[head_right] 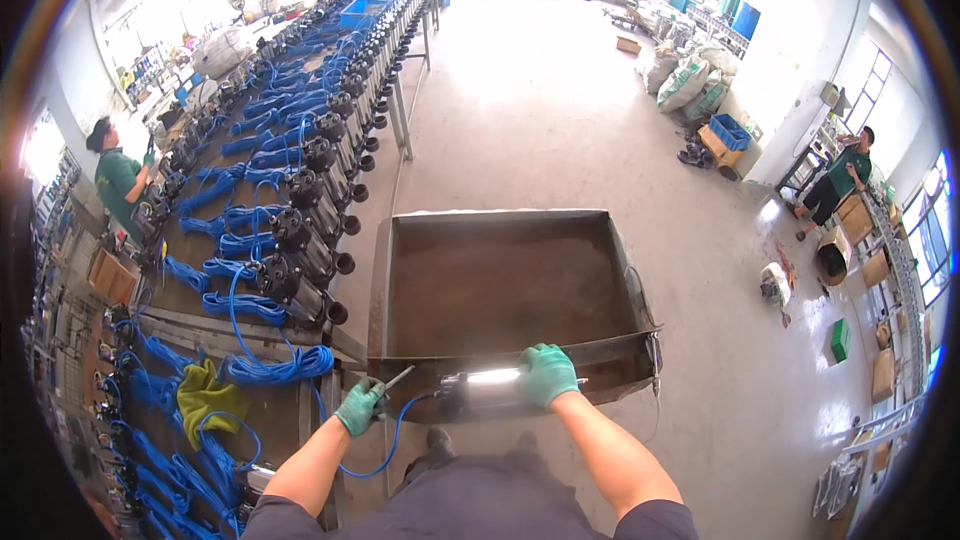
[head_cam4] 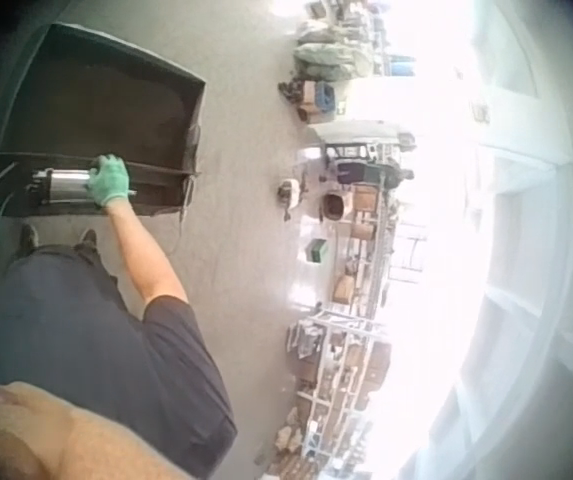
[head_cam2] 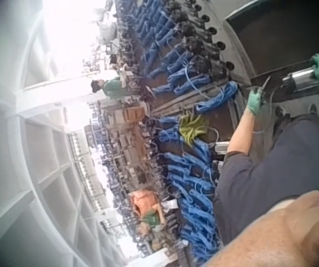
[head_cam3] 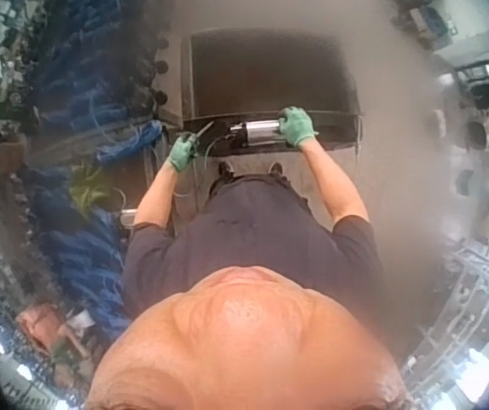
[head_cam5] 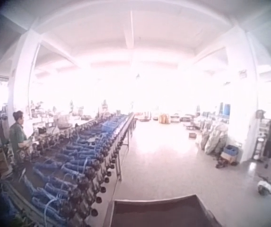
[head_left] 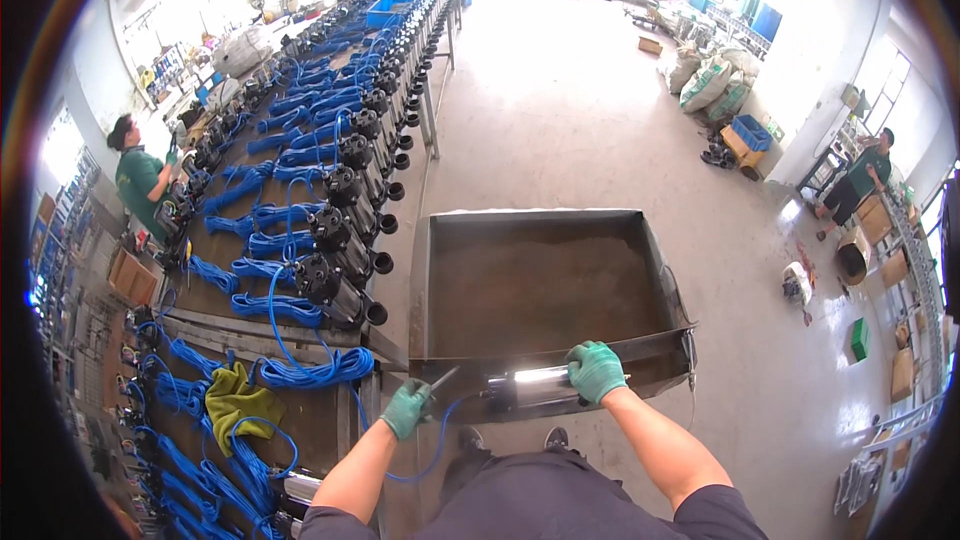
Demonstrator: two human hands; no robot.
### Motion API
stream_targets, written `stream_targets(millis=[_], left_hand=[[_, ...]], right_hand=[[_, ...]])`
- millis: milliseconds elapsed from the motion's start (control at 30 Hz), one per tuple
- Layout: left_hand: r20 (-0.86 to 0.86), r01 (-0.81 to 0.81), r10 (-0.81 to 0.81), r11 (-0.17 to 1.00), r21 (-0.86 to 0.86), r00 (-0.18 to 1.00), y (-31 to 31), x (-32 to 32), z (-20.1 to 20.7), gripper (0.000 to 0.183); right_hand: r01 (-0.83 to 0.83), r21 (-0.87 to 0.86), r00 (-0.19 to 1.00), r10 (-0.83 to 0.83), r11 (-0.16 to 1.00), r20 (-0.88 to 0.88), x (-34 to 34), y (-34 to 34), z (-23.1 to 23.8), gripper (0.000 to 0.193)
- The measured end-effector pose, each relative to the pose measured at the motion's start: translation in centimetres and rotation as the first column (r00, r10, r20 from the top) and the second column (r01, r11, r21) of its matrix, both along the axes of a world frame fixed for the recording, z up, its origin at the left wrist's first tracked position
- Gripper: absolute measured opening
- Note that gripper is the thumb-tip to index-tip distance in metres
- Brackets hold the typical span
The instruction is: The person tests the seal of a pump component by submerging it in a tank of water while it is attached to a pressure line, then lifts it out and shakes off excess water before placing it on a workbench.
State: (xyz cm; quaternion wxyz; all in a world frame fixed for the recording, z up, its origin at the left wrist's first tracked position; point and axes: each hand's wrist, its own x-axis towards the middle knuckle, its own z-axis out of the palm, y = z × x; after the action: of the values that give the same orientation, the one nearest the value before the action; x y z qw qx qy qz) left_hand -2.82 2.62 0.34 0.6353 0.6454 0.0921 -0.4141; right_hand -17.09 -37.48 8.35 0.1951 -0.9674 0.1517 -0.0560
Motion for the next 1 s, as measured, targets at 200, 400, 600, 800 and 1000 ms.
stream_targets(millis=[200, 400, 600, 800, 1000], left_hand=[[0.215, -0.108, 0.120, 0.992, -0.066, 0.969, -0.9, 2.5, -1.9, 0.023], [0.268, -0.352, 0.350, 0.935, -0.042, 0.897, -1.8, 0.7, -2.5, 0.032], [0.485, -0.291, 0.244, 0.957, 0.022, 0.840, -4.1, -2.6, -0.1, 0.030], [0.645, 0.032, -0.187, 0.969, 0.244, 0.741, -8.8, -7.4, 3.6, 0.036], [0.618, 0.058, -0.573, 0.757, 0.651, 0.538, -12.5, -8.8, 7.0, 0.063]], right_hand=[[-0.030, 0.003, 0.999, 0.030, 1.000, 0.025, 0.7, -0.7, 0.3, 0.014], [-0.013, 0.031, 1.000, 0.013, 0.999, -0.012, 0.6, -0.2, -0.5, 0.014], [0.020, 0.095, 1.000, -0.019, 0.995, -0.008, 0.1, -0.3, -0.2, 0.020], [0.203, 0.625, 0.944, -0.321, 0.754, 0.081, -0.9, -7.4, -0.7, 0.027], [0.009, 0.333, 0.771, 0.205, 0.943, -0.603, -5.5, -12.4, 0.5, 0.047]])
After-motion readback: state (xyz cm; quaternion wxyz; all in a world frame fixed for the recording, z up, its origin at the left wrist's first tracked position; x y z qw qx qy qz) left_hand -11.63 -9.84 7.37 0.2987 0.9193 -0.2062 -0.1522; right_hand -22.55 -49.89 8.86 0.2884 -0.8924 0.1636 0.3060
